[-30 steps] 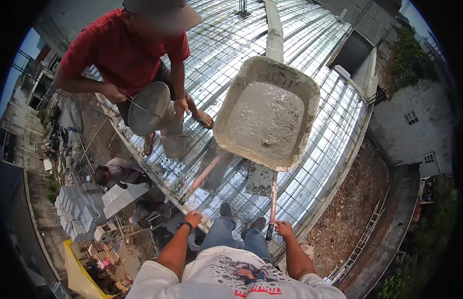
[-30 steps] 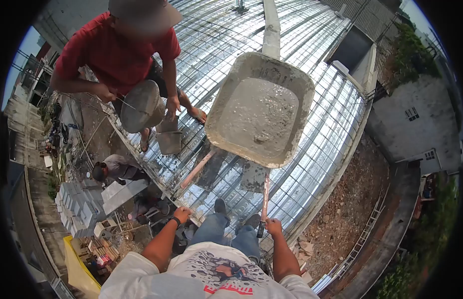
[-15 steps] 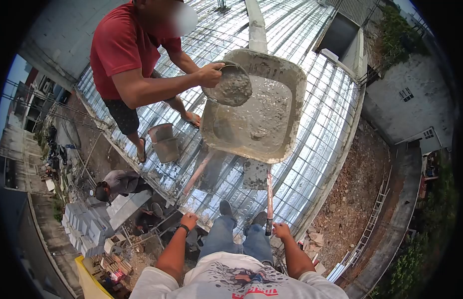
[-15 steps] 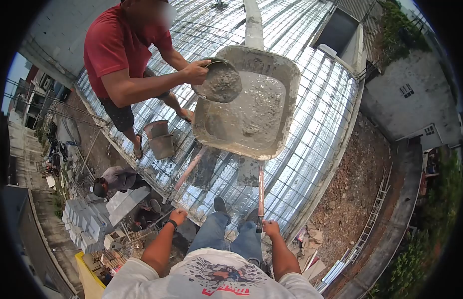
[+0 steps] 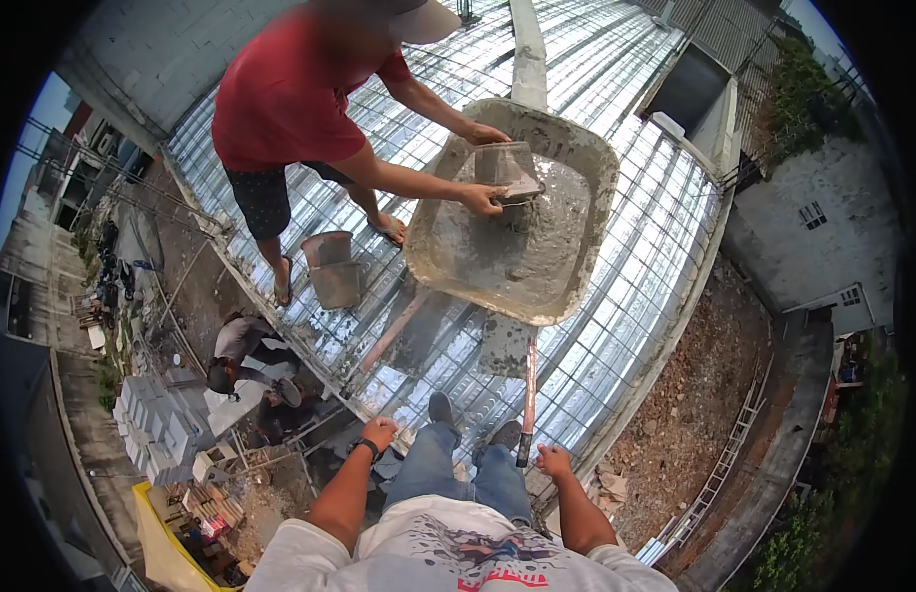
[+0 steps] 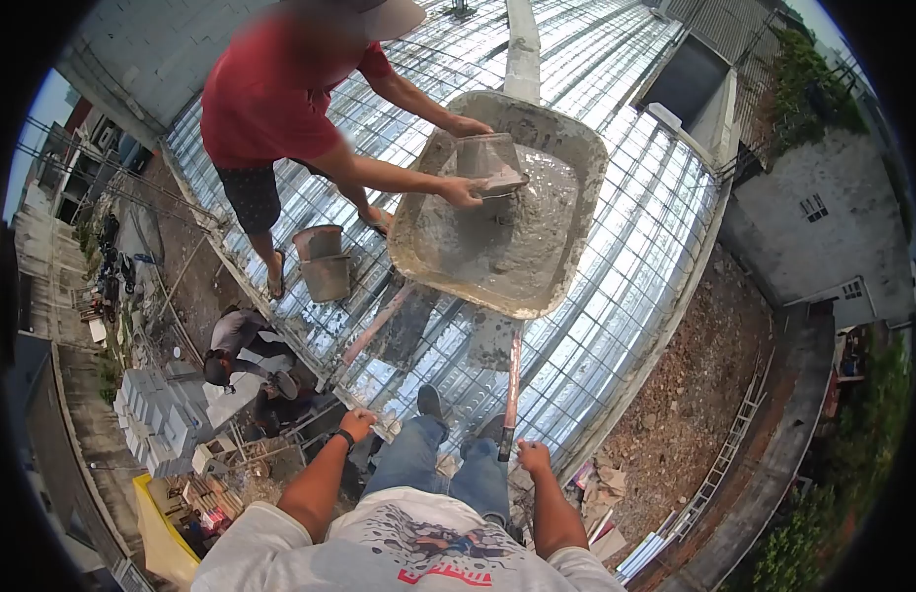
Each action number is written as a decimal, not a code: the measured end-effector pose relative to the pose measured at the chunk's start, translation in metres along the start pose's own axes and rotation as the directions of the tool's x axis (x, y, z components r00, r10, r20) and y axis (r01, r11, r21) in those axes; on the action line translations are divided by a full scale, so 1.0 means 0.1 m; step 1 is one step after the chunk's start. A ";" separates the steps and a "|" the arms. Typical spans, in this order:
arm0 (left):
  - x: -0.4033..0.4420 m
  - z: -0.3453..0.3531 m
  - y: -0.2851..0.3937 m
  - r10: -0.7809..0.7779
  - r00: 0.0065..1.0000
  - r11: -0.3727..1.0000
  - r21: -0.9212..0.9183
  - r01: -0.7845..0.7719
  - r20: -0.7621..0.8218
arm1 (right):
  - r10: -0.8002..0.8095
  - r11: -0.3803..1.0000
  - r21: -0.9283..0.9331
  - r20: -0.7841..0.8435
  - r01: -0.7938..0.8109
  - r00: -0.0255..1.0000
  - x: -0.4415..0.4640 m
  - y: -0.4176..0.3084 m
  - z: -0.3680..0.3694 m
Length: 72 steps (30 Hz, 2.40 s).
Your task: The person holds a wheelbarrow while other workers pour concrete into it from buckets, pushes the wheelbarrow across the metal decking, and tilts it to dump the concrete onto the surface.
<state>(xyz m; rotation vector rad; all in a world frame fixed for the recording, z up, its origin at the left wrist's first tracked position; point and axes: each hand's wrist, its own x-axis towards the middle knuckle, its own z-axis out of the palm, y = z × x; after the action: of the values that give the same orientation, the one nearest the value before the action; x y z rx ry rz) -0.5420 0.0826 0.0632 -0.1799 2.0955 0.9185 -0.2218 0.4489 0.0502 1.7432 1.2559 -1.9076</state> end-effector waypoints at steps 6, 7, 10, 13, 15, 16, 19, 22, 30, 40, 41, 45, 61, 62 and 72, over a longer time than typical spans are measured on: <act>0.08 0.12 -0.28 0.052 0.998 0.996 0.076 -0.049 -0.045 | 0.024 0.998 -0.064 -0.006 -0.024 1.000 0.00 0.01 -0.06; -0.03 0.11 -0.18 0.068 0.997 0.992 0.112 -0.062 -0.042 | 0.036 0.997 -0.062 0.002 -0.035 0.999 -0.02 -0.01 -0.06; -0.15 0.11 -0.07 -0.020 0.999 0.997 0.077 0.024 -0.042 | 0.024 0.999 -0.030 0.034 -0.023 0.999 0.23 0.19 -0.18; -0.25 0.13 -0.08 -0.024 0.993 0.998 0.056 0.031 -0.116 | 0.049 0.990 -0.135 0.063 -0.041 0.997 0.08 -0.06 -0.10; -0.23 0.15 -0.16 -0.014 0.991 0.994 0.106 0.028 -0.135 | 0.067 0.980 -0.190 0.054 -0.055 0.996 0.04 -0.18 -0.03; -0.29 0.11 -0.10 -0.032 0.993 0.992 0.117 0.045 -0.112 | 0.074 0.973 -0.222 0.058 -0.059 0.996 0.01 -0.25 0.00; -0.18 0.15 -0.27 -0.020 0.997 0.987 0.160 0.032 -0.076 | 0.063 0.963 -0.264 0.041 -0.050 0.997 -0.02 -0.42 0.11; -0.25 0.15 -0.30 -0.048 0.994 0.994 0.096 0.057 -0.095 | 0.023 0.955 -0.297 0.062 -0.003 0.998 0.05 -0.53 0.13; -0.32 0.07 -0.33 -0.063 0.995 0.991 0.111 0.072 -0.080 | -0.022 0.925 -0.376 0.099 0.058 0.995 0.12 -0.85 0.32; -0.31 0.06 -0.30 -0.113 0.990 0.994 -0.015 0.112 -0.081 | -0.013 0.932 -0.358 0.097 0.047 0.995 0.11 -0.84 0.37; -0.31 0.05 -0.28 -0.125 0.989 0.992 -0.031 0.124 -0.072 | -0.011 0.933 -0.357 0.096 0.045 0.995 0.11 -0.83 0.36; -0.30 -0.02 -0.16 -0.137 0.990 0.990 -0.052 0.135 -0.039 | -0.026 0.938 -0.342 0.088 0.055 0.996 0.18 -0.73 0.33; -0.19 0.01 -0.05 -0.075 0.996 0.997 0.027 0.077 -0.041 | -0.003 0.964 -0.266 0.041 0.014 0.999 0.18 -0.48 0.36; -0.16 0.01 -0.06 -0.075 0.996 0.996 0.051 0.078 -0.047 | -0.013 0.966 -0.258 0.036 0.022 0.999 0.18 -0.49 0.37; 0.11 -0.03 -0.07 -0.048 0.999 0.998 0.045 0.049 -0.019 | -0.078 0.970 -0.231 0.012 0.079 0.997 0.21 -0.53 0.41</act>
<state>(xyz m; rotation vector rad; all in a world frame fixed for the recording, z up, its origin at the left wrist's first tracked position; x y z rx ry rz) -0.5476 0.0773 0.0523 -0.2149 2.1175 0.8428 -0.2913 0.4578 0.0486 1.5934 1.4996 -1.7224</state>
